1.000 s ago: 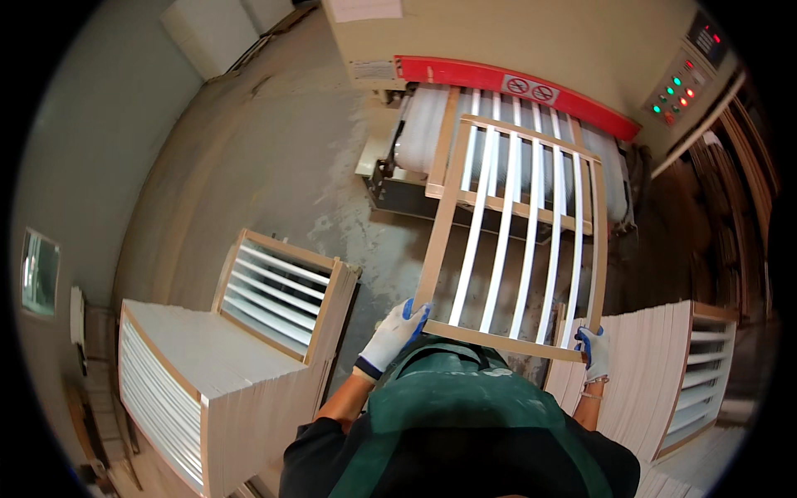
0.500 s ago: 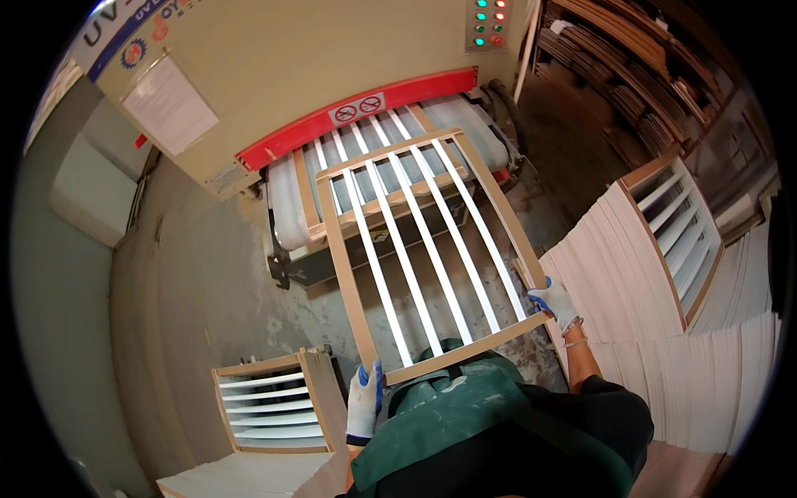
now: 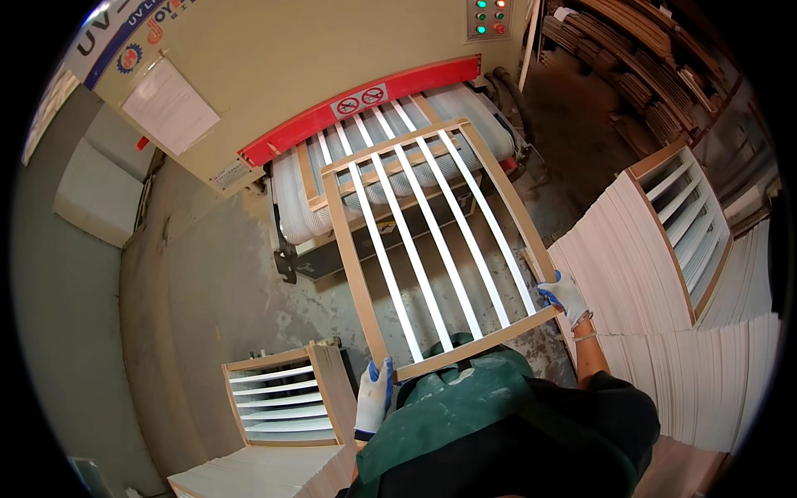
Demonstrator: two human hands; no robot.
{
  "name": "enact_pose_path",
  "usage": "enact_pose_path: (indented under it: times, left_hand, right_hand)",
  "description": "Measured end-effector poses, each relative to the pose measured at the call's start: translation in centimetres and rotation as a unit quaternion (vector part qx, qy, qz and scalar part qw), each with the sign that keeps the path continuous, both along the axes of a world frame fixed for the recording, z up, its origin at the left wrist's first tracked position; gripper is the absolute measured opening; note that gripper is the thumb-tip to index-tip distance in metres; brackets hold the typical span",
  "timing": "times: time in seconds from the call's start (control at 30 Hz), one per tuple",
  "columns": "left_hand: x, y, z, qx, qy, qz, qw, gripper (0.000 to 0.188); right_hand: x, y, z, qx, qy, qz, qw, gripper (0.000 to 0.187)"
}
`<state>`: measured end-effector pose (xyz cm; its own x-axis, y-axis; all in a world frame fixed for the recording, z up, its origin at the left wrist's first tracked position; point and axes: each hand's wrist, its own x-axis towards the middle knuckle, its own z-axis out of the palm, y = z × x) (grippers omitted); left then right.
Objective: The person repeatedly picks up white slatted wooden frames from a stack and feeds them into a UV coating machine. The person handles the frames with gloved hands, placing them onto the machine's conveyor belt one at a time.
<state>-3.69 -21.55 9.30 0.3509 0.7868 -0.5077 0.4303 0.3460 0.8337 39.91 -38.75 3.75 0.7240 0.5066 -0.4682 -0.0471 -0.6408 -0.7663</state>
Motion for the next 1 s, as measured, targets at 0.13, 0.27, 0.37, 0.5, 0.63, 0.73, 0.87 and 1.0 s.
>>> enact_pose_path:
  times: [0.13, 0.27, 0.37, 0.5, 0.63, 0.73, 0.87, 1.0]
  left_hand:
    - [0.4, 0.0, 0.1, -0.080, 0.003, 0.028, 0.996, 0.033]
    - [0.5, 0.0, -0.3, -0.068, 0.001, 0.029, 0.997, 0.033]
    - [0.4, 0.0, -0.8, -0.076, -0.002, 0.028, 0.997, 0.033]
    - [0.2, 0.0, -1.3, -0.062, 0.001, 0.013, 0.998, 0.034]
    - [0.2, 0.0, -1.5, -0.069, -0.004, 0.020, 0.997, 0.035]
    - [0.2, 0.1, -1.6, -0.059, -0.010, 0.011, 0.998, 0.036]
    - [0.5, 0.5, -1.9, -0.055, -0.024, 0.013, 0.998, 0.038]
    - [1.1, 1.3, -2.3, -0.062, -0.072, 0.028, 0.995, 0.038]
  right_hand:
    - [-0.1, -0.1, 0.5, 0.020, 0.048, -0.013, 0.999, 0.021]
    - [0.0, 0.0, 0.1, 0.025, 0.045, -0.013, 0.999, 0.021]
    - [0.3, 0.2, -0.6, 0.029, 0.030, -0.014, 0.999, 0.023]
    - [0.7, 0.2, -1.2, 0.016, -0.008, 0.006, 1.000, 0.027]
    - [0.7, 0.3, -1.6, 0.013, -0.022, -0.004, 1.000, 0.028]
    - [0.9, 0.4, -2.2, 0.003, -0.039, -0.009, 0.999, 0.031]
    - [1.9, 0.8, -3.1, -0.030, -0.020, 0.056, 0.998, 0.053]
    - [2.3, 2.3, -3.9, -0.014, -0.099, 0.011, 0.995, 0.048]
